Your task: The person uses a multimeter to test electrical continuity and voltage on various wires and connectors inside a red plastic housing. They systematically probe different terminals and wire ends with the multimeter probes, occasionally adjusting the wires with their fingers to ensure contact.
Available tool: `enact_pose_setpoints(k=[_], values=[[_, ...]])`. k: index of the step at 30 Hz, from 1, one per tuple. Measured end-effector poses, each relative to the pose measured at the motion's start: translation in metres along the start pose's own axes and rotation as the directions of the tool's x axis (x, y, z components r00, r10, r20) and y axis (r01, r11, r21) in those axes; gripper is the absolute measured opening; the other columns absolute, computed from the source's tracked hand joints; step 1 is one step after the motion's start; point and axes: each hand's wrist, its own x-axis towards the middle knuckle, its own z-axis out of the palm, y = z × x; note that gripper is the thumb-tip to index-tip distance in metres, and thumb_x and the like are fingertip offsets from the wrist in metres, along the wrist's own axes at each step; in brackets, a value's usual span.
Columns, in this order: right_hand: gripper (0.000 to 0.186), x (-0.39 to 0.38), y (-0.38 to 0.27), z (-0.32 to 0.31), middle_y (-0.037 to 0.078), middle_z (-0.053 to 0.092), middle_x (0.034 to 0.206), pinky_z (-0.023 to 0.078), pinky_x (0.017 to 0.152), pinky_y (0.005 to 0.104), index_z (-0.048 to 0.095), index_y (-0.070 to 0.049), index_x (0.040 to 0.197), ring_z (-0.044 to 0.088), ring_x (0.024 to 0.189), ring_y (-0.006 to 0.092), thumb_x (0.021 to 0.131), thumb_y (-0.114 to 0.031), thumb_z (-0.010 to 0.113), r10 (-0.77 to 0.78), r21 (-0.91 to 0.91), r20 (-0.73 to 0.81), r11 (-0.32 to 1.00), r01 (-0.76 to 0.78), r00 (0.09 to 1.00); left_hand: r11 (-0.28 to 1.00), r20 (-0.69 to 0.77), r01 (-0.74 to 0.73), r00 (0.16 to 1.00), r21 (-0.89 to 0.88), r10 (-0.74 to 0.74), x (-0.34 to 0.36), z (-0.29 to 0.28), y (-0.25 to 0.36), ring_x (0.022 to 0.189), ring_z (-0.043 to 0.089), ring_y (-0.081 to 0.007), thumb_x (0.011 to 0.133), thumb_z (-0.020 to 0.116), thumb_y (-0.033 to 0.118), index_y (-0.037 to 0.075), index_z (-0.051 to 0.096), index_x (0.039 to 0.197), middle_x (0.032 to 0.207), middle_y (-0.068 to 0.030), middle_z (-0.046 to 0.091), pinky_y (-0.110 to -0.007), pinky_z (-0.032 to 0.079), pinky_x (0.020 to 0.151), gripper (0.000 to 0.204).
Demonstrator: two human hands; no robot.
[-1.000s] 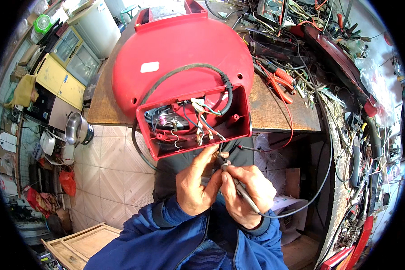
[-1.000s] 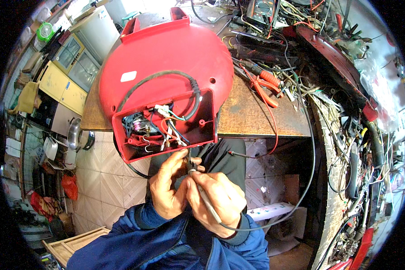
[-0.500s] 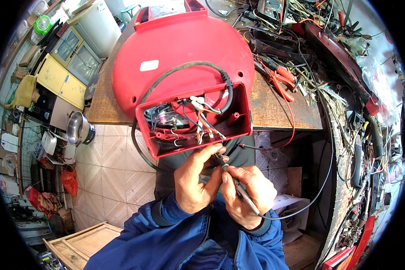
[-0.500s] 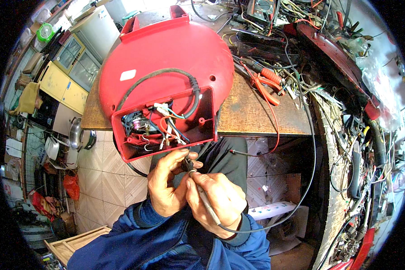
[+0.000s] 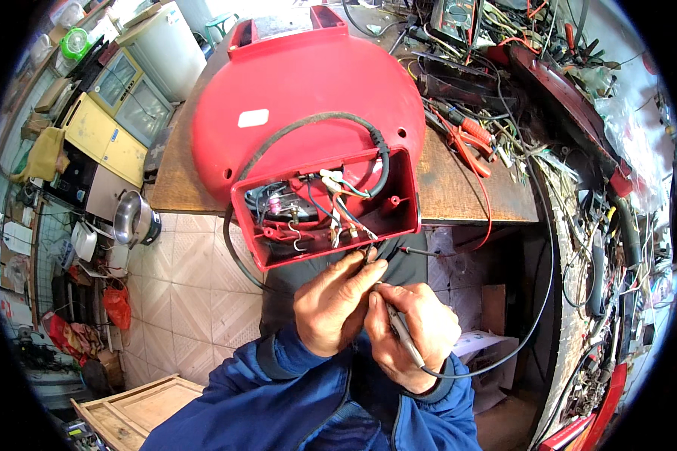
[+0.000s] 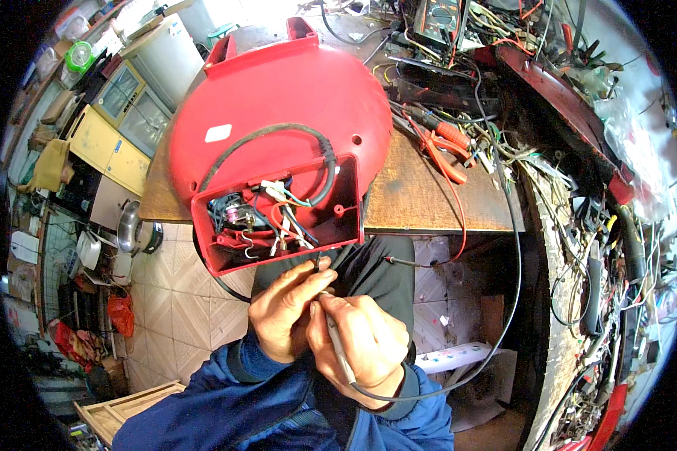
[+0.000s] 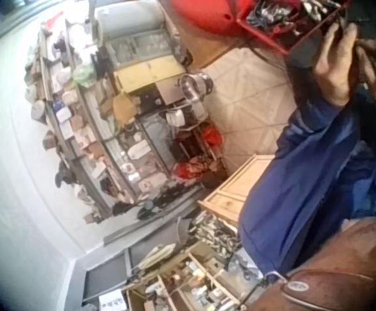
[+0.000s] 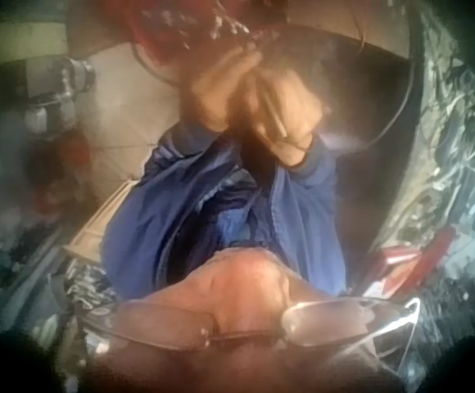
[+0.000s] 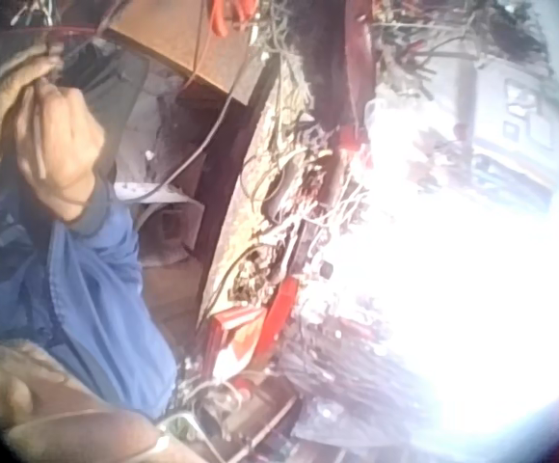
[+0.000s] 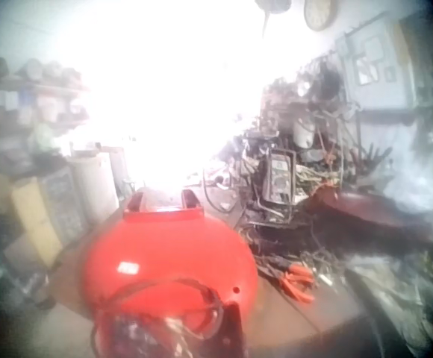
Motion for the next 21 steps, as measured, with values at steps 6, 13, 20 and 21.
enact_pose_setpoints(k=[6,13,20,21], values=[[0.024,0.000,0.005,0.006,0.014,0.065,0.073,0.054,0.056,0.0332,0.068,0.003,0.094,0.067,0.059,0.0261,0.072,0.003,0.079,-0.039,-0.011,-0.037,0.999,0.039,0.999,1.000,0.011,0.015,1.000,-0.003,-0.015,0.000,0.000,-0.002,0.100,0.073,-0.0312,0.085,0.071,0.004,-0.001,0.070,0.116,0.110,-0.0212,0.072,-0.037,0.060,0.085,0.031],[0.032,-0.014,0.008,0.001,0.012,0.066,0.073,0.049,0.055,0.0300,0.063,0.000,0.099,0.065,0.061,0.0194,0.073,-0.001,0.082,0.059,0.092,-0.057,0.994,-0.053,0.997,0.998,0.036,0.053,0.998,-0.047,-0.051,0.002,-0.004,0.001,0.100,0.073,-0.0323,0.086,0.071,0.001,-0.003,0.070,0.115,0.110,-0.0223,0.072,-0.037,0.059,0.086,0.029],[0.023,-0.086,0.125,0.019,0.000,0.056,0.068,0.042,0.049,0.0265,0.063,-0.001,0.096,0.051,0.056,0.0095,0.098,-0.023,0.066,0.695,0.592,0.406,0.295,-0.750,0.594,0.996,0.023,0.040,0.999,-0.078,-0.039,-0.002,0.003,-0.007,0.096,0.073,-0.0293,0.088,0.066,-0.007,-0.006,0.069,0.112,0.109,-0.0239,0.071,-0.035,0.060,0.082,0.025],[0.031,-0.089,0.139,0.025,0.003,0.056,0.069,0.044,0.049,0.0270,0.062,0.001,0.104,0.052,0.054,0.0116,0.099,-0.030,0.064,0.707,0.642,0.402,0.237,-0.730,0.583,0.997,0.009,0.028,1.000,-0.068,-0.027,-0.003,0.005,-0.007,0.094,0.073,-0.0285,0.087,0.067,-0.008,-0.006,0.069,0.112,0.108,-0.0238,0.071,-0.034,0.060,0.080,0.025]])
